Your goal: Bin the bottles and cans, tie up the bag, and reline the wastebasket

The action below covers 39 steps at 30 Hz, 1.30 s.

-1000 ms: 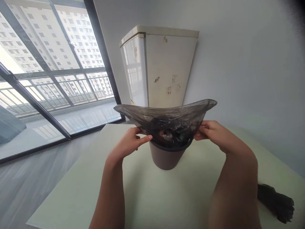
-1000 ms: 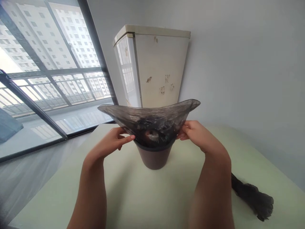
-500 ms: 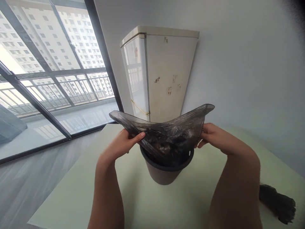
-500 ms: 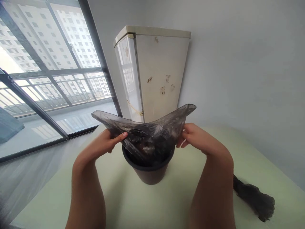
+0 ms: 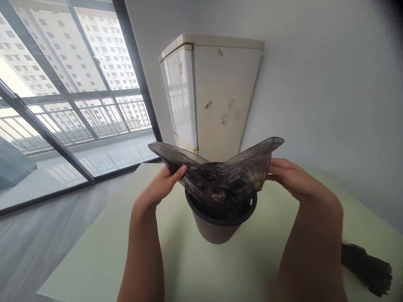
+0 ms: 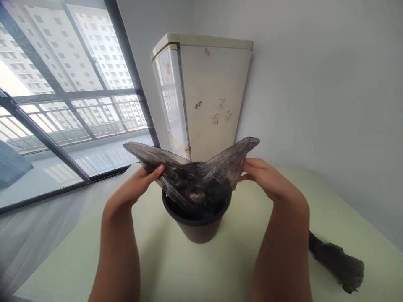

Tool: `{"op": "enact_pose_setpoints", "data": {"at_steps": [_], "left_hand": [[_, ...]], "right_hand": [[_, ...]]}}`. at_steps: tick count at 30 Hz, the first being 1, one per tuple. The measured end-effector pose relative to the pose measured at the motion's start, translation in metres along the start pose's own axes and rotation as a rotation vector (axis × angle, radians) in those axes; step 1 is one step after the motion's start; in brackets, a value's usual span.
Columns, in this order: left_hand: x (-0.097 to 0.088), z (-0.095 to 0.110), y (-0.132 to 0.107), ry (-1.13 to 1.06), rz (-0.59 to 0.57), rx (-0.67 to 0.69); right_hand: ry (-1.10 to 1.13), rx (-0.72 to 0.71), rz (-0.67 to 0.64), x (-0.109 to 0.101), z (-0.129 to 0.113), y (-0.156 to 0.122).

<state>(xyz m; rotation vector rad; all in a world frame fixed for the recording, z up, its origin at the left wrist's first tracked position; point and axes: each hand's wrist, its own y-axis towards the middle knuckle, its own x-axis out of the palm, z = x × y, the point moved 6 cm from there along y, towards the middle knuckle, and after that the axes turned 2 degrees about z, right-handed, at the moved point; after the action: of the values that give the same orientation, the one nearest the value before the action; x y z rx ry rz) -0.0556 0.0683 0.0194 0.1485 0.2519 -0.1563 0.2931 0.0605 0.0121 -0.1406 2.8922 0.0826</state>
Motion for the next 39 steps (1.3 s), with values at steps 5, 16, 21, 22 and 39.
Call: {"op": "enact_pose_setpoints", "data": {"at_steps": [5, 16, 21, 22, 39], "left_hand": [[0.002, -0.006, 0.003, -0.266, 0.107, 0.008], [0.031, 0.017, 0.002, -0.588, -0.016, 0.124], [0.026, 0.014, 0.007, -0.713, 0.045, 0.153], [0.024, 0.015, 0.007, -0.754, 0.046, 0.17], [0.028, 0.038, -0.006, -0.955, -0.11, 0.221]], "right_hand": [[0.015, -0.143, -0.134, 0.006, -0.018, -0.014], [-0.136, -0.038, 0.044, 0.036, -0.016, 0.006], [0.301, -0.156, 0.13, 0.038, -0.019, 0.012], [0.384, -0.185, 0.148, 0.037, -0.021, 0.012], [0.668, -0.383, 0.001, 0.073, -0.054, -0.007]]}}
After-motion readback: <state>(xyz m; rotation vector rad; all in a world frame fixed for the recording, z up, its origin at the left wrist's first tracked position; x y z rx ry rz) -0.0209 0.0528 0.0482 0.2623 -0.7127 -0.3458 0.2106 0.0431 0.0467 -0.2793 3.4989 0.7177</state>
